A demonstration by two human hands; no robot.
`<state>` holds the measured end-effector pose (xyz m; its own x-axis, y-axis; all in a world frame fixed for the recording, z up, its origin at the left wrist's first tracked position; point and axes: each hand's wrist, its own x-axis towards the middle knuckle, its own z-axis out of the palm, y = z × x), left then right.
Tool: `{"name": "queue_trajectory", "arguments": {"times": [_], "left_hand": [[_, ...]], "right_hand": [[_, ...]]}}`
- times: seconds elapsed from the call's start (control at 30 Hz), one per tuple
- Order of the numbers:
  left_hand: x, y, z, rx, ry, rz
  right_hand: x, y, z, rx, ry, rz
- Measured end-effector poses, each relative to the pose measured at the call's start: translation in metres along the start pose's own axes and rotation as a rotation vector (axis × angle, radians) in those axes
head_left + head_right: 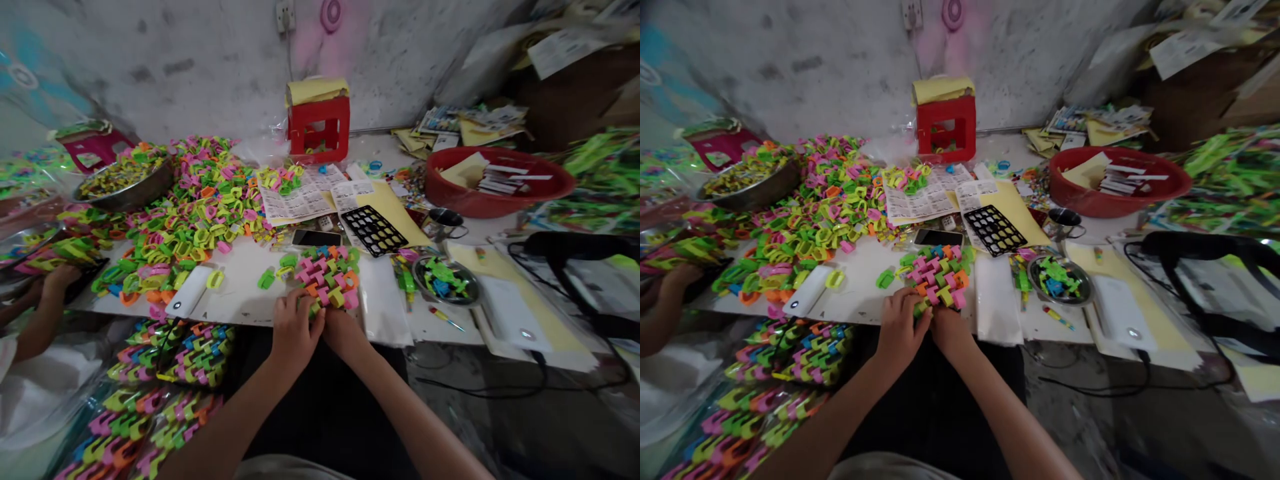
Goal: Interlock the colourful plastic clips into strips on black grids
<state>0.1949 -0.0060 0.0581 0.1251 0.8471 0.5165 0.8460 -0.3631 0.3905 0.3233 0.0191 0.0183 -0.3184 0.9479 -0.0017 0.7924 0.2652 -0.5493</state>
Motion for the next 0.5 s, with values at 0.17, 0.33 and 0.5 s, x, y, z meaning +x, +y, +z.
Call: {"name": "queue_trajectory", "arguments": {"times": [0.17,0.33,0.5], "left_hand": [[0.000,0.012,-0.001,0.055,-0.059,-0.004],[0.004,0.000,-0.018,-0.072,-0.101,0.004],[0.072,-0.086,-0.023,-0.310,-0.090,-0.367]], "right_hand": [[-0.011,0.013,0.005,0.146,0.099,0.013],[-0.014,0.030,0.022,0.204,0.167,-0.002],[-0.017,0.042,0.041,0.131,0.228,0.021]]}}
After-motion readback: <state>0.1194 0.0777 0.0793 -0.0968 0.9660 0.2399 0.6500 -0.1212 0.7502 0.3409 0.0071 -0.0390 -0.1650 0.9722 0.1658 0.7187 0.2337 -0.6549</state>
